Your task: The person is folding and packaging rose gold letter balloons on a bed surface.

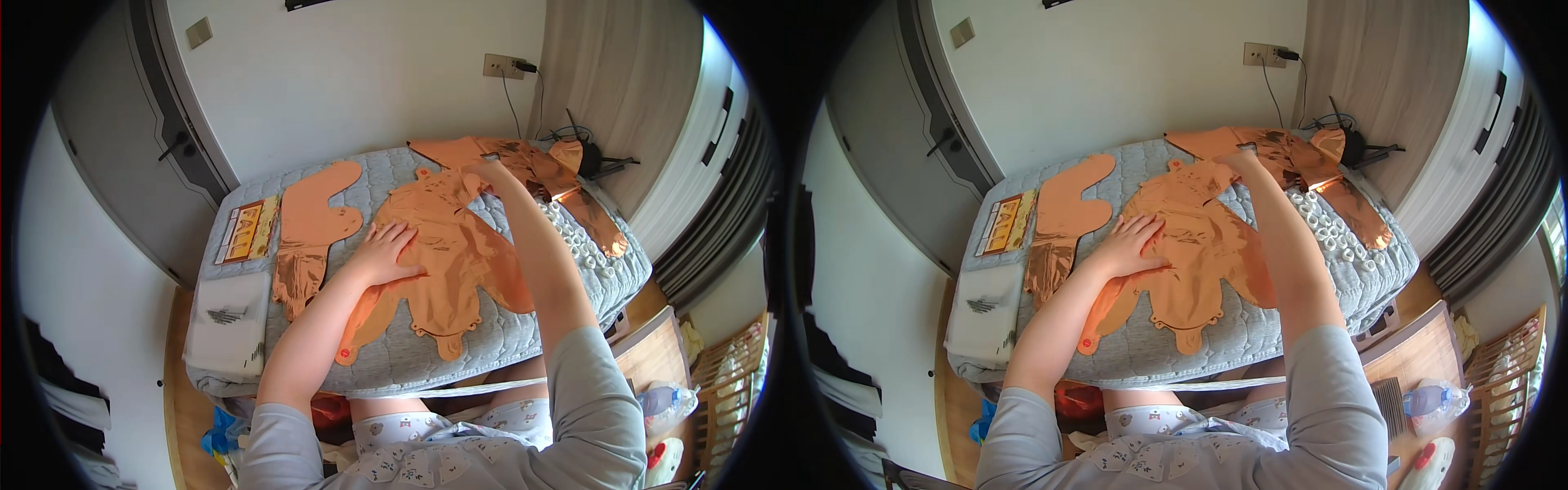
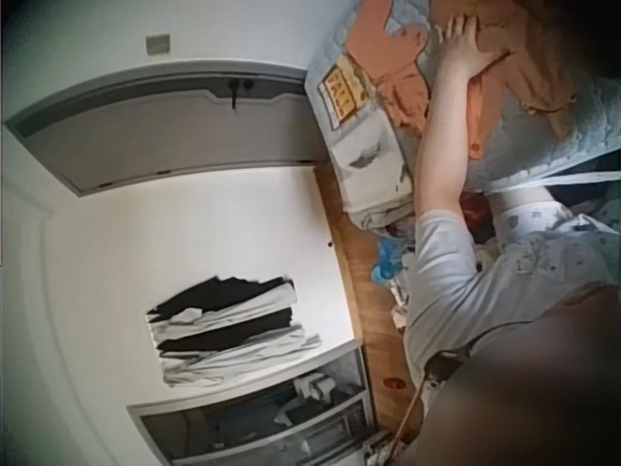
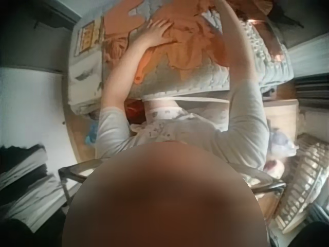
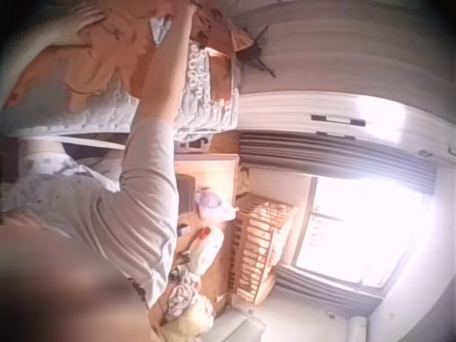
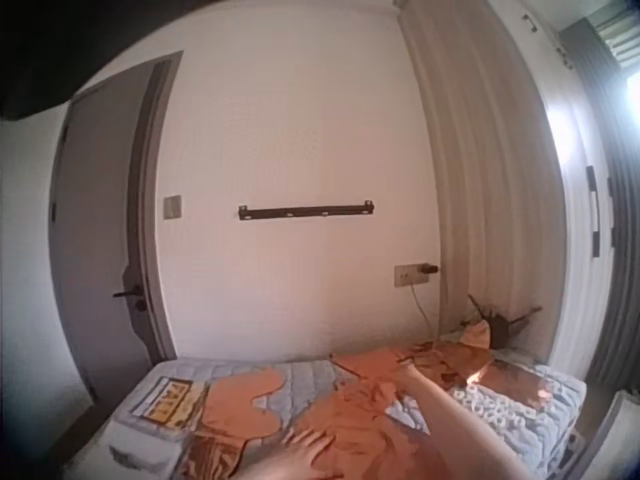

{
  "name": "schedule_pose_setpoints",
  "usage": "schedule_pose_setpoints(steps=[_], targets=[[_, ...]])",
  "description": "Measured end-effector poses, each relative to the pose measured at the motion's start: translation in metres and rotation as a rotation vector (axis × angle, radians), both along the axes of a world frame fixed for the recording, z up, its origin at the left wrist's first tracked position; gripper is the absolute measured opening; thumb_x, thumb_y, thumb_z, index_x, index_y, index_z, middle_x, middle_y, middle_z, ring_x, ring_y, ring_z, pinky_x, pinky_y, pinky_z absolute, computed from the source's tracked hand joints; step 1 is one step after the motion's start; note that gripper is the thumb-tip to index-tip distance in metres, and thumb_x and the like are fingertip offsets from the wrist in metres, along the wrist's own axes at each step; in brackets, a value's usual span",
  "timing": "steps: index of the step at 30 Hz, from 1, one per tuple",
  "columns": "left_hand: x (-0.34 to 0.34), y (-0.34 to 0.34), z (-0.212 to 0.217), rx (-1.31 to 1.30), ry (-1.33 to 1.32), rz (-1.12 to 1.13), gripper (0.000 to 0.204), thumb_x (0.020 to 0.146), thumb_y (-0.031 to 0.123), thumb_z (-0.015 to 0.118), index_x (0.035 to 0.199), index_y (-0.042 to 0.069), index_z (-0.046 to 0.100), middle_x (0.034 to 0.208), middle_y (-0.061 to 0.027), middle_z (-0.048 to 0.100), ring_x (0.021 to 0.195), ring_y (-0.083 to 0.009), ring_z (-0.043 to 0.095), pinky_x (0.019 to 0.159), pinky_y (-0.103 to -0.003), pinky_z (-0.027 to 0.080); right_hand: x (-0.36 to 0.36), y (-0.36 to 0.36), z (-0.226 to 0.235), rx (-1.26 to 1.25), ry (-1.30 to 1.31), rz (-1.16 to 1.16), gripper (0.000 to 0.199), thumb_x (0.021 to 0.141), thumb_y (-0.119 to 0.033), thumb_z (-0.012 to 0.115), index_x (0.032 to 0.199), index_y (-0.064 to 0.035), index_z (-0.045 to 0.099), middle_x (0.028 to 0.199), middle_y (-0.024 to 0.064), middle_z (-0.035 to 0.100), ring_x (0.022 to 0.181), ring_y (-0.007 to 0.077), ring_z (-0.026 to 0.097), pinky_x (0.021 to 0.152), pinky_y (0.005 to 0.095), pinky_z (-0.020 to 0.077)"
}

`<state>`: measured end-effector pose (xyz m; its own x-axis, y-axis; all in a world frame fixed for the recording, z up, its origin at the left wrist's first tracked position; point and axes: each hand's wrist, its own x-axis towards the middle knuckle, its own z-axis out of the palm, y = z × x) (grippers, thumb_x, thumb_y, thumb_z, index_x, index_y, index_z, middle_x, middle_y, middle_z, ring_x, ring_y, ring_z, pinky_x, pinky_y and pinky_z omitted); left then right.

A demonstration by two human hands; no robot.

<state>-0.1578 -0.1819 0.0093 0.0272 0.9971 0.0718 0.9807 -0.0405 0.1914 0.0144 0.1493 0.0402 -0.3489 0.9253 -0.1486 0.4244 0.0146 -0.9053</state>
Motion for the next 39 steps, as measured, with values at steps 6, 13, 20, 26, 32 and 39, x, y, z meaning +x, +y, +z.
schedule_pose_setpoints(steps=[6,13,20,26,32,39], targets=[[0.003,0.006,0.002,0.006,-0.005,-0.018,0.109,0.081,0.081,0.060,0.160,0.011,0.034,0.167,-0.0161,0.030,0.156,-0.0324,0.023,0.127,-0.054,0.011,-0.005,-0.020,0.014,0.225,-0.202,-0.069,0.080,0.069,-0.032,0.087,0.138,-0.0050,0.055,0.129,0.0168,0.067,0.117,0.0301,0.065,0.089,0.0459,0.0534],[-0.005,-0.001,-0.003,0.003,0.031,0.018,0.109,0.081,0.082,0.060,0.161,0.012,0.033,0.167,-0.0159,0.030,0.155,-0.0328,0.025,0.127,-0.051,0.016,-0.049,-0.080,0.037,0.537,-0.352,-0.136,0.078,0.080,-0.037,0.074,0.146,-0.0082,0.045,0.127,0.0222,0.067,0.117,0.0411,0.065,0.096,0.0512,0.0516],[0.004,0.010,-0.002,0.047,0.032,-0.043,0.108,0.081,0.082,0.059,0.161,0.013,0.033,0.167,-0.0151,0.029,0.156,-0.0310,0.025,0.127,-0.051,0.015,-0.076,-0.083,0.009,0.510,-0.230,0.202,0.073,0.092,-0.041,0.068,0.151,-0.0078,0.041,0.155,0.0260,0.042,0.118,0.0399,0.065,0.096,0.0473,0.0542],[-0.004,0.000,-0.007,-0.002,0.038,0.013,0.108,0.082,0.080,0.060,0.161,0.013,0.032,0.168,-0.0144,0.028,0.156,-0.0320,0.023,0.127,-0.050,0.015,-0.043,-0.133,0.025,-0.023,0.221,0.400,0.064,0.097,-0.049,0.064,0.142,-0.0047,0.053,0.137,0.0134,0.060,0.117,0.0280,0.065,0.097,0.0416,0.0514],[-0.004,0.011,-0.010,0.039,-0.021,-0.028,0.113,0.081,0.084,0.056,0.161,0.009,0.029,0.168,-0.0143,0.028,0.157,-0.0312,0.021,0.127,-0.054,0.014,0.100,-0.104,0.012,0.595,-0.714,0.314,0.055,0.093,-0.052,0.067,0.113,-0.0008,0.067,0.098,0.0171,0.074,0.093,0.0307,0.072,0.078,0.0418,0.0552],[-0.006,0.005,-0.008,0.034,-0.040,-0.025,0.118,0.080,0.087,0.055,0.163,0.009,0.024,0.168,-0.0145,0.027,0.157,-0.0310,0.019,0.127,-0.053,0.012,0.174,-0.157,0.021,0.115,-0.490,0.356,0.051,0.088,-0.045,0.078,0.110,-0.0009,0.066,0.095,0.0090,0.071,0.088,0.0185,0.069,0.074,0.0342,0.0546]])
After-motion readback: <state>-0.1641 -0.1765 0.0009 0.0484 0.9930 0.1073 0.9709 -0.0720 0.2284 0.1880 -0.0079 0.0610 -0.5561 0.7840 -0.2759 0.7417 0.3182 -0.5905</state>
